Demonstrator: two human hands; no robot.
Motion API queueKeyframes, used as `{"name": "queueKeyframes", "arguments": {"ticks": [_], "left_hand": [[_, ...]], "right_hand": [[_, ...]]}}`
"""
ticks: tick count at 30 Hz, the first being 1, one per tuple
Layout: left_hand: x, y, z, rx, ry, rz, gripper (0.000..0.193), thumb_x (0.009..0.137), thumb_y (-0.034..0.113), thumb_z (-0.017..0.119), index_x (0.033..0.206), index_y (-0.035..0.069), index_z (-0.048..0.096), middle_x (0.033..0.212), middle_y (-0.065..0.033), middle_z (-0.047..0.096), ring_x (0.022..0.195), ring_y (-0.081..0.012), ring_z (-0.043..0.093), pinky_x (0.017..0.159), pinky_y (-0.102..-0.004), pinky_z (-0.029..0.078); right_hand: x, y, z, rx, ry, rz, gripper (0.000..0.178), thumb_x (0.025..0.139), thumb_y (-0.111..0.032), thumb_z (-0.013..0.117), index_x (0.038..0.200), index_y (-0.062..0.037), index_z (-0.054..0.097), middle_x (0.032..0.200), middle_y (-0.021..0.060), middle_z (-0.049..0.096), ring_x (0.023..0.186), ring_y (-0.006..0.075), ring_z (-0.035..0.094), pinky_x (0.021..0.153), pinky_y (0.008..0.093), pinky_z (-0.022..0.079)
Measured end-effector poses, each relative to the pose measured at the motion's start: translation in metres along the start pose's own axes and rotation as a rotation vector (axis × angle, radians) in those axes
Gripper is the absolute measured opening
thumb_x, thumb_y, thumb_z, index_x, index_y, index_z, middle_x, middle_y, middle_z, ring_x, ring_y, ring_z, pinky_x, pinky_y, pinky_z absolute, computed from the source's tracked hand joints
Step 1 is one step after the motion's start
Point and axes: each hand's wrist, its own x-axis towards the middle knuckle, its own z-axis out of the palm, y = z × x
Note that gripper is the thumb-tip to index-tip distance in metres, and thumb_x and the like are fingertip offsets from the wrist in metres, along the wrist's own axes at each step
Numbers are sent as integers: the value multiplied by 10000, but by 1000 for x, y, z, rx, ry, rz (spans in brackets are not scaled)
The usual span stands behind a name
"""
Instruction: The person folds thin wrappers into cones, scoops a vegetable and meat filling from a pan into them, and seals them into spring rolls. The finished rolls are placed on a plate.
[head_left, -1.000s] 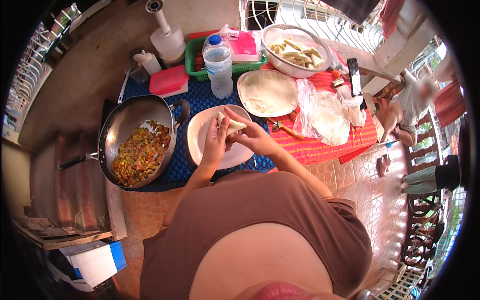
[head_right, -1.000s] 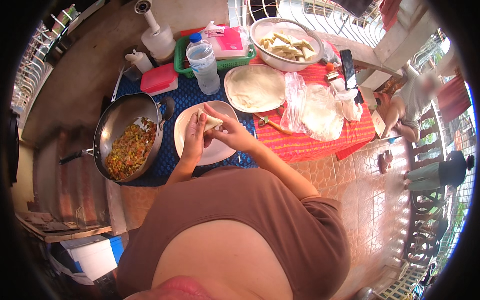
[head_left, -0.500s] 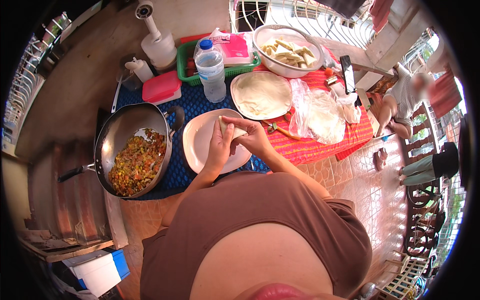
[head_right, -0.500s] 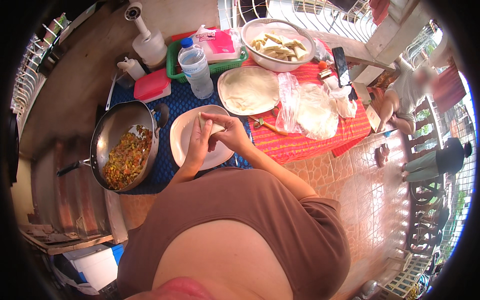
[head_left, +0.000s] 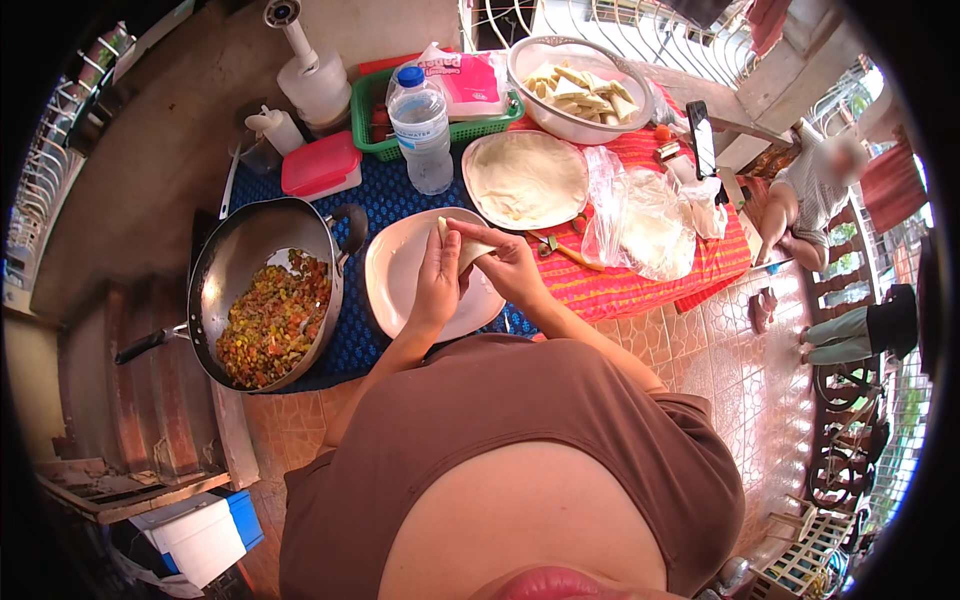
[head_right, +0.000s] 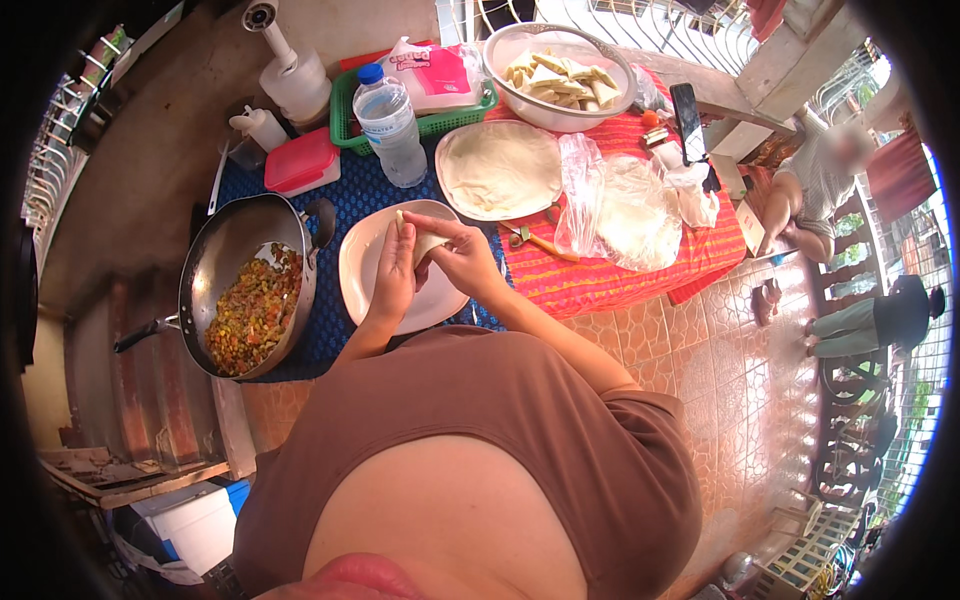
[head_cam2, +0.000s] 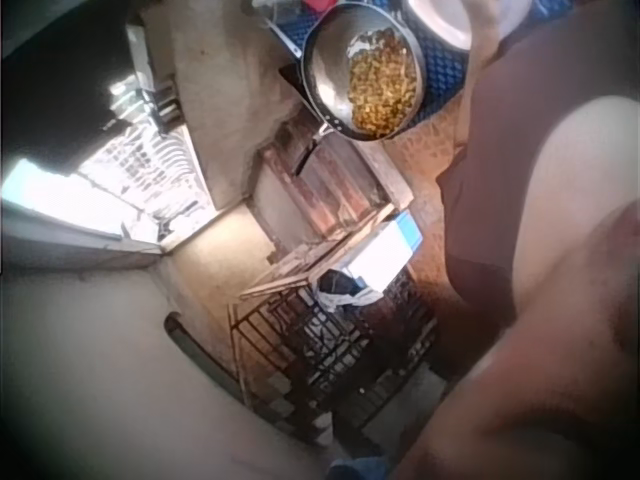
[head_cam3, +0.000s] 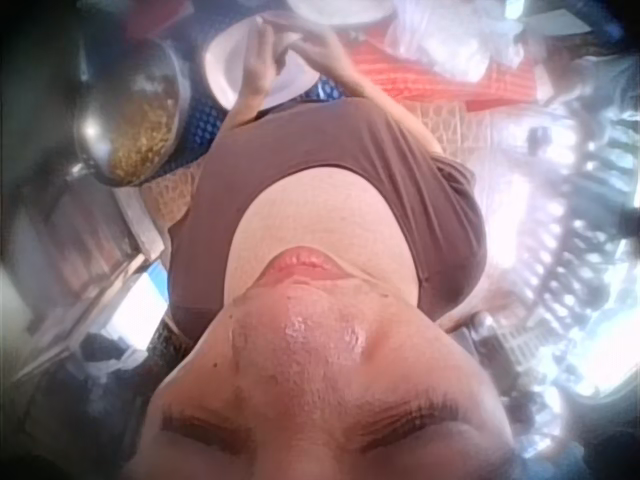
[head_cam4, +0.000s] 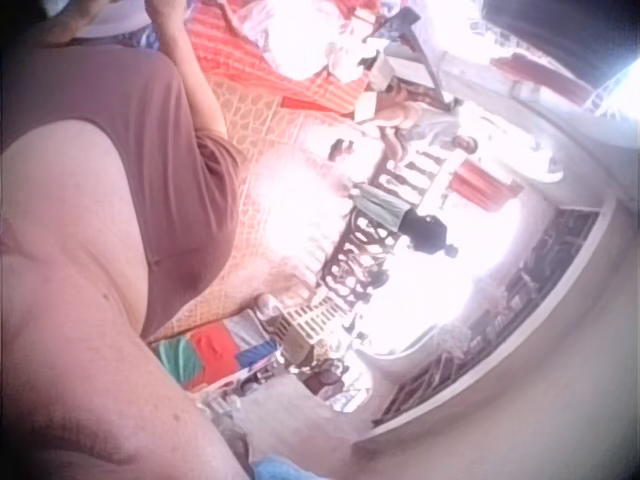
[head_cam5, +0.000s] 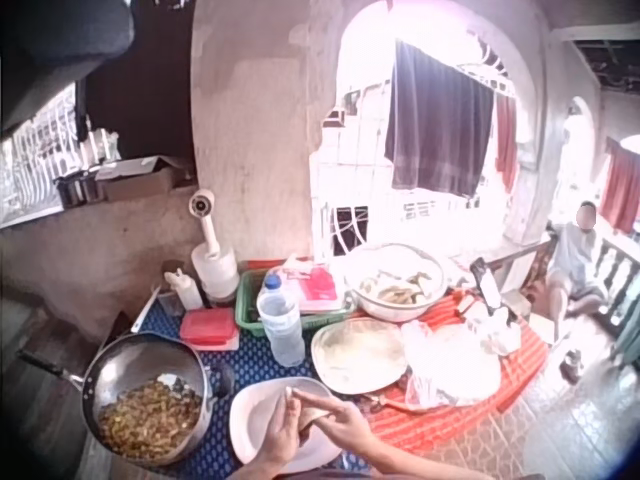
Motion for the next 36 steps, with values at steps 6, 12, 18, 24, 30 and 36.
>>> {"name": "queueKeyframes", "arguments": {"ticks": [6, 12, 18, 24, 30, 36], "left_hand": [[-4, 10, -3, -51, -2, -126, 217, 988, 326, 469, 1042, 116, 479, 678, 38, 519, 493, -13, 464, 383, -155, 303], [-5, 6, 0, -66, -35, -99, 284, 954, 301, 548, 1102, 85, 438, 716, -10, 580, 506, -39, 508, 371, -161, 316], [-5, 5, -16, 148, 6, -91, 356, 932, 287, 588, 1132, 45, 421, 728, -48, 615, 523, -76, 546, 408, -181, 377], [-1, -1, -27, 389, -62, 13, 311, 918, 279, 617, 1083, 29, 535, 828, -20, 633, 698, -63, 588, 593, -191, 457], [8, 6, -44, 86, -62, -201, 206, 891, 227, 658, 981, 42, 640, 889, -3, 639, 806, -73, 604, 710, -219, 482], [12, 7, -45, -83, -61, -389, 330, 865, 249, 689, 1075, 10, 602, 936, -45, 646, 819, -92, 622, 688, -242, 521]], "right_hand": [[1, -1, -8, -20, -33, 89, 430, 819, 97, 484, 1223, -4, 592, 1009, 79, 661, 794, 113, 634, 738, 247, 525], [-6, 6, -15, 142, 46, 119, 376, 794, 106, 510, 1132, 8, 643, 902, 78, 682, 745, 112, 632, 692, 240, 514], [-7, -6, -21, 184, -77, 219, 566, 766, 126, 560, 1310, -23, 514, 1064, 84, 652, 871, 136, 613, 790, 268, 489], [-1, -2, -28, 82, -8, 246, 642, 807, -17, 703, 1369, 35, 398, 1074, 157, 650, 924, 136, 615, 818, 275, 500], [1, -5, -30, 41, -43, 294, 572, 797, -6, 706, 1314, 45, 466, 1030, 148, 669, 889, 128, 641, 793, 247, 520], [1, 1, -36, 152, -46, 387, 529, 809, -70, 719, 1283, 22, 504, 996, 114, 679, 861, 123, 651, 780, 240, 527]]}}
